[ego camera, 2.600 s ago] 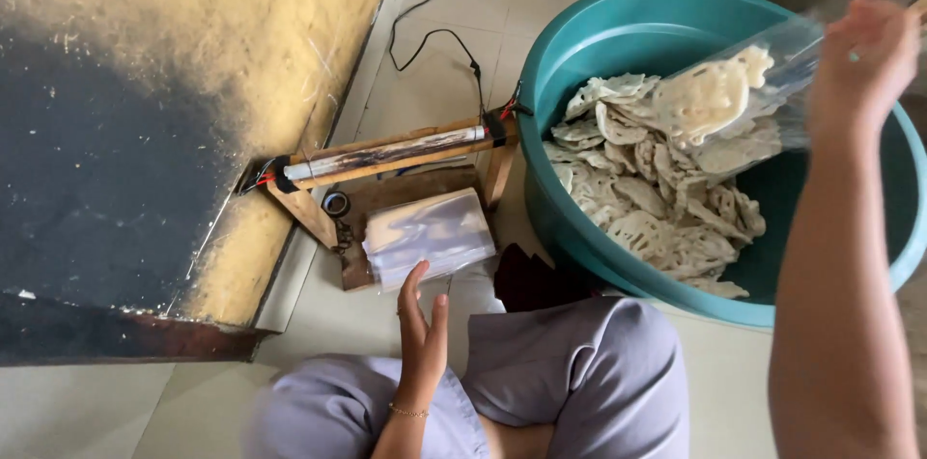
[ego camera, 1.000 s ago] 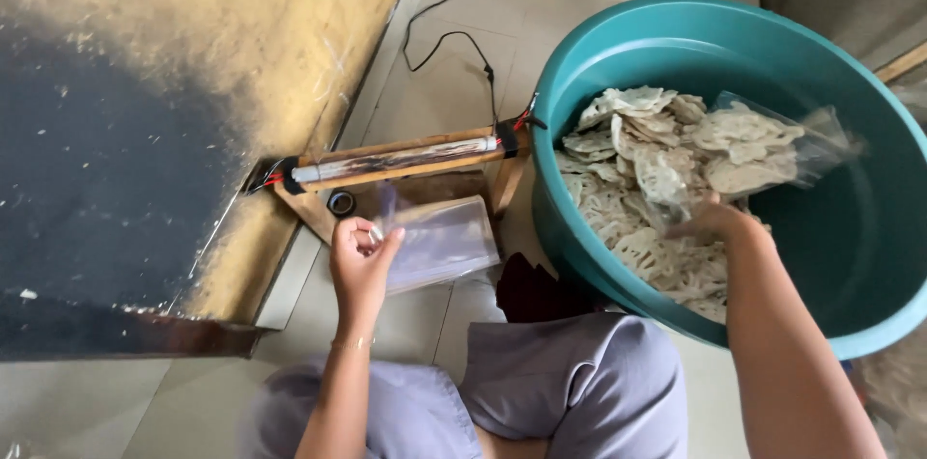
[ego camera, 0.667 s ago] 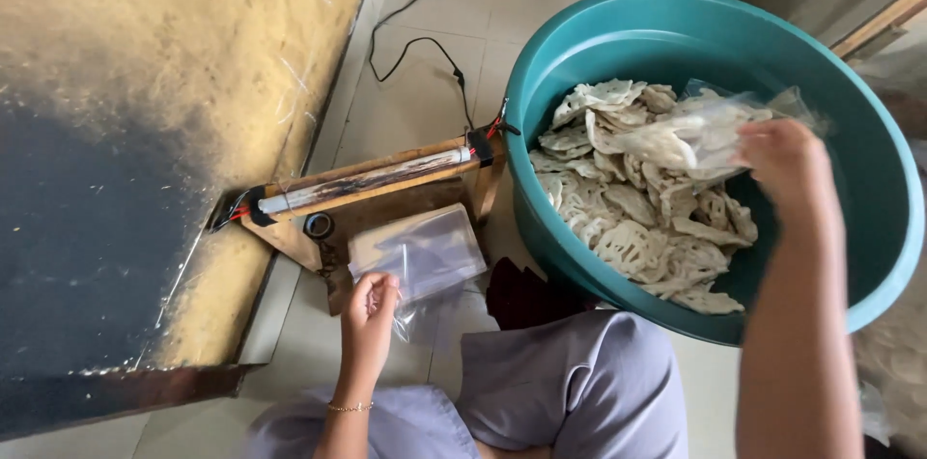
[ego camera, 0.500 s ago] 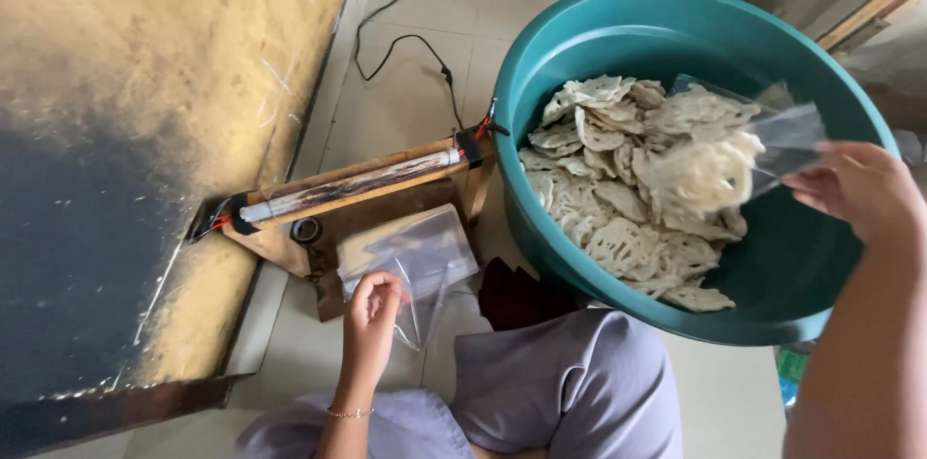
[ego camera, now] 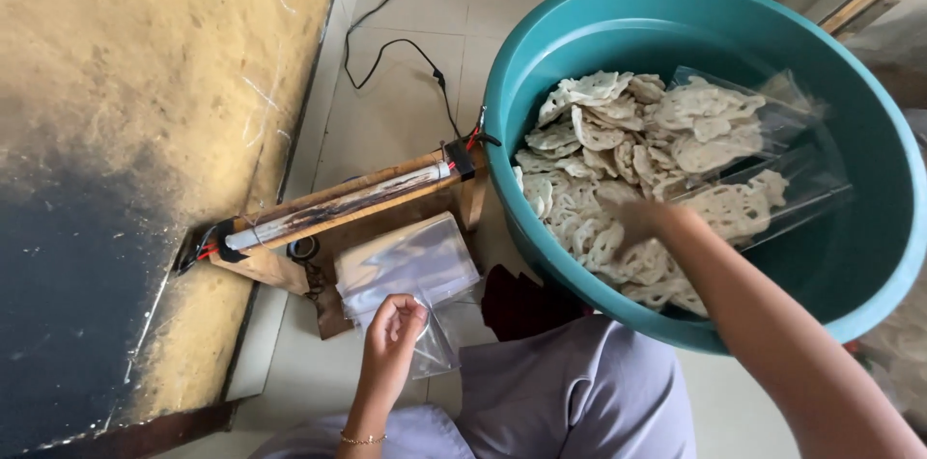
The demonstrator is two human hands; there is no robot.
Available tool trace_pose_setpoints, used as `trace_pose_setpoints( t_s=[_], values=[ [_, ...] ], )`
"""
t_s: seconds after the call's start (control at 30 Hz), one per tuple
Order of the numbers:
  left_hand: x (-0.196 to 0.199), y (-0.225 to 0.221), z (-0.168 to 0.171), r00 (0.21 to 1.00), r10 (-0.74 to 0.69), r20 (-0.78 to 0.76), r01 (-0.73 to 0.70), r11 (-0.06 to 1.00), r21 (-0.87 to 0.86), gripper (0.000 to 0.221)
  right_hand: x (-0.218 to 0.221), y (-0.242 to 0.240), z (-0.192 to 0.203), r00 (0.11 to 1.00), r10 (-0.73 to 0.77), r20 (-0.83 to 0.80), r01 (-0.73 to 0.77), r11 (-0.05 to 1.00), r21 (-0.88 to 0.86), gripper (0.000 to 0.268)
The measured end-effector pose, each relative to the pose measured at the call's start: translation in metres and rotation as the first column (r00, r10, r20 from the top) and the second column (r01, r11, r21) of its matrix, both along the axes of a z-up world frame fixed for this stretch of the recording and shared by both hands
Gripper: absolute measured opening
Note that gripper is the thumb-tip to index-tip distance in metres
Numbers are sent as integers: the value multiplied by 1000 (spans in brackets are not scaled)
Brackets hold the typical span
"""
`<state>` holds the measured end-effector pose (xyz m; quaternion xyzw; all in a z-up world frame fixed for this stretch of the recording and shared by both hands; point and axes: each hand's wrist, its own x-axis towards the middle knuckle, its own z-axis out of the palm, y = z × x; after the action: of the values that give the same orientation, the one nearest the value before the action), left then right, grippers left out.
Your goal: Packaging crackers into plastic bags and sealing them with a manual heat sealer.
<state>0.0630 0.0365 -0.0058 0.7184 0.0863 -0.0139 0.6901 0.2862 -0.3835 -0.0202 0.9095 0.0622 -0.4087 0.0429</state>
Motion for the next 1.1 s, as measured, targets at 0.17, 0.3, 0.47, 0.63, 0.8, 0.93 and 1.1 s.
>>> trace_pose_setpoints(
  t_s=[0.17, 0.3, 0.47, 0.63, 0.8, 0.93, 1.1],
  values=[
    [2, 0, 8, 999, 14, 47, -7, 991, -137, 11, 12, -35, -5, 999, -43, -19, 45, 991, 123, 99],
    [1, -2, 9, 990, 39, 133, -20, 990, -139, 8, -26, 21, 145, 933, -356, 50, 279, 805, 524, 75],
    [-9, -3, 14, 990, 52, 130, -36, 992, -119, 13, -121, 63, 224, 770, -619, 154, 77, 331, 941, 62],
    [-17, -7, 22, 991, 66, 117, -36, 971, -237, 21, -205, 121, 188, 732, -676, 84, -119, -6, 993, 48],
    [-26, -9, 33, 994, 41, 100, -28, 991, -131, 34, -241, 197, 142, 678, -729, -96, 74, -63, 995, 62],
    [-34, -16, 43, 972, 34, 233, -65, 990, 126, 38, -251, 236, 119, 557, -803, 211, -67, 209, 975, 52],
    [-39, -23, 45, 867, 9, 499, -178, 940, 291, 41, -257, 252, 104, 621, -744, 248, -10, 308, 951, 36]
  ],
)
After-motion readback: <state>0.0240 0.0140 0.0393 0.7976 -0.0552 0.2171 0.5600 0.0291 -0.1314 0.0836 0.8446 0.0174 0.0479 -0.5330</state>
